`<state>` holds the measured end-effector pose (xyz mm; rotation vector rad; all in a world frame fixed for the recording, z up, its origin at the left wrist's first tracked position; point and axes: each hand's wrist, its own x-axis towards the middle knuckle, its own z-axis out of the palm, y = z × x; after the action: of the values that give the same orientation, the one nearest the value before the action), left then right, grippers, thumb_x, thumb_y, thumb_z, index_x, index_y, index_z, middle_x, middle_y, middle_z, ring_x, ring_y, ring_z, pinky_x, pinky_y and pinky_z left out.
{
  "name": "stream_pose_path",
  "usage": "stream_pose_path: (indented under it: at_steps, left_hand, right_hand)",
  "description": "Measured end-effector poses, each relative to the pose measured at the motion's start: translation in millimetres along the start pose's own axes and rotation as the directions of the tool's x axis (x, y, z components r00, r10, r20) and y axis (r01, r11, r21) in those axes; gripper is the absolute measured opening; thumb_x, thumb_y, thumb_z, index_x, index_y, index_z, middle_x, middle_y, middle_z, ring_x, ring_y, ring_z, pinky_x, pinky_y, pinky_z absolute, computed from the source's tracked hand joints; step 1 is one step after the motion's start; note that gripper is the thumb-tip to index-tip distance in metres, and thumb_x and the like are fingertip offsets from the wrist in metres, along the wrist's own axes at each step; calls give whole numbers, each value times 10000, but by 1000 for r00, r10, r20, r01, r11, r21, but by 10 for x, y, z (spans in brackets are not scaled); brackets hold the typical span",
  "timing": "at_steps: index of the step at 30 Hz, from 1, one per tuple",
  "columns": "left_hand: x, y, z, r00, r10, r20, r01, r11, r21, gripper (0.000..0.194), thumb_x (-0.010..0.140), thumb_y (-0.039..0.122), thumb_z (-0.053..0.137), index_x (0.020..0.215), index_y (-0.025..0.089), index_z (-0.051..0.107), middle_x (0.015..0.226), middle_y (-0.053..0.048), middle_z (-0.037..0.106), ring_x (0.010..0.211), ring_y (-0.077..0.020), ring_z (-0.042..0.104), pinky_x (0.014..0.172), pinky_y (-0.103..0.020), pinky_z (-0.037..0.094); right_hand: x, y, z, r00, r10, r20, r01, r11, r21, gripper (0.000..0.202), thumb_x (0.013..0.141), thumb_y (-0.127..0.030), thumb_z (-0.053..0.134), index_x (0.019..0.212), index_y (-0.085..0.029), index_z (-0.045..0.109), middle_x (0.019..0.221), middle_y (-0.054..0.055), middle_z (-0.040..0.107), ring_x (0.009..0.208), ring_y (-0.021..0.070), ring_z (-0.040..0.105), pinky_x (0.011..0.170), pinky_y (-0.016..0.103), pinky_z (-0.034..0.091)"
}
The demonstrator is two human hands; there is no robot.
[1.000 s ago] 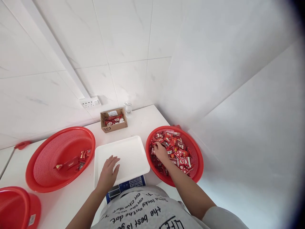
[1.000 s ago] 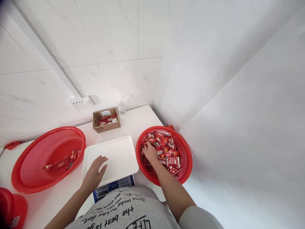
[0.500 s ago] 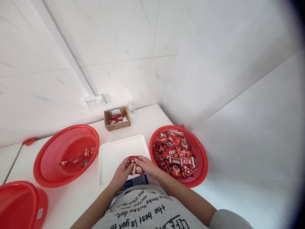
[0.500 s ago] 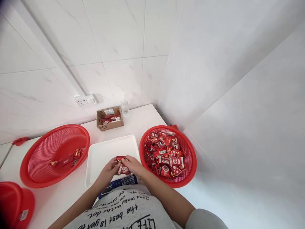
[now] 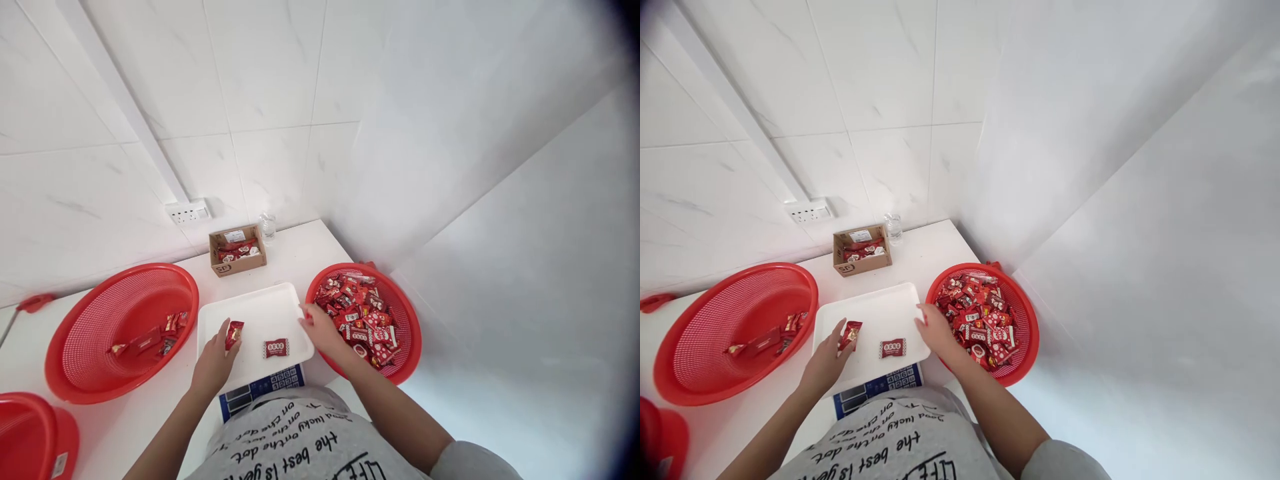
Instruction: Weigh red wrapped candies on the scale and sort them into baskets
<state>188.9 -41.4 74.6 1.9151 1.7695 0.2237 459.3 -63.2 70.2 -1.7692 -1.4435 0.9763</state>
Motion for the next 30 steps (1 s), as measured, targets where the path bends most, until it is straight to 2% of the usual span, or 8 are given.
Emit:
stream_pose_path:
  at_steps: [2,7,9,13,16,20,25,30]
  left_hand:
    - [-16,-2,64,994,84,-72,-79,995,63,584,859,421,389,1377,162,316,1224,-146,543,1116,-280,510,892,-425,425]
    - [-115,61,355,928,366,-70,-349,919,183,536,848,404,456,1354,240,393,1452,-97,315,1355,-308,194,1050,-488,272]
    - [-168,104,457,886,461,44,-460,862,214,498,838,388,489,1327,323,425,1473,-50,287,1366,-321,149,1057,-529,229]
    - [-233,202,560,830,506,234,-553,802,225,474,823,322,524,1286,398,455,1472,-19,299,1364,-328,159,1048,-580,186]
    - [-217,264,553,856,455,245,-509,824,249,451,829,269,500,1269,363,489,1459,-35,325,1362,-319,173,1055,-566,178]
    - [-145,253,487,915,373,150,-402,864,304,463,825,235,478,1286,271,493,1439,-87,354,1364,-319,168,1070,-535,159]
    - [-113,107,441,940,326,100,-341,896,285,475,826,279,467,1298,230,479,1433,-99,358,1366,-325,152,1064,-532,180]
    - [-199,73,485,934,351,61,-356,905,232,469,824,279,469,1287,204,486,1422,-102,375,1363,-311,169,1070,-516,197]
  right_hand:
    - [138,127,-232,992,-87,-92,59,959,-279,392,822,-222,431,1201,-190,528,1277,99,508,1226,212,398,1052,394,277]
    - [302,399,-456,995,96,8,-68,758,-649,535,805,-311,500,1327,-244,402,1463,82,296,1356,311,155,1051,563,104]
    - [249,476,-387,993,97,60,-29,720,-694,534,803,-298,508,1325,-268,399,1443,73,335,1344,321,179,1037,585,70]
    - [48,581,-223,995,-86,59,102,677,-729,348,842,-188,421,1158,-247,552,1225,73,551,1188,245,406,1058,490,91]
    - [-97,620,-199,985,-144,92,165,675,-719,278,824,-119,402,943,-224,630,1017,53,622,994,186,516,1056,415,141]
    - [-240,625,-281,985,-147,87,170,784,-597,227,792,-106,441,821,-227,631,923,24,627,923,165,540,1031,388,218]
    - [-293,619,-459,989,-41,-145,-14,933,-359,213,829,-219,433,925,-216,623,960,54,640,919,196,562,872,356,402]
    - [-259,475,-531,931,98,-351,-134,988,-79,291,809,-349,477,1013,-183,602,1077,94,637,1008,234,564,917,403,401]
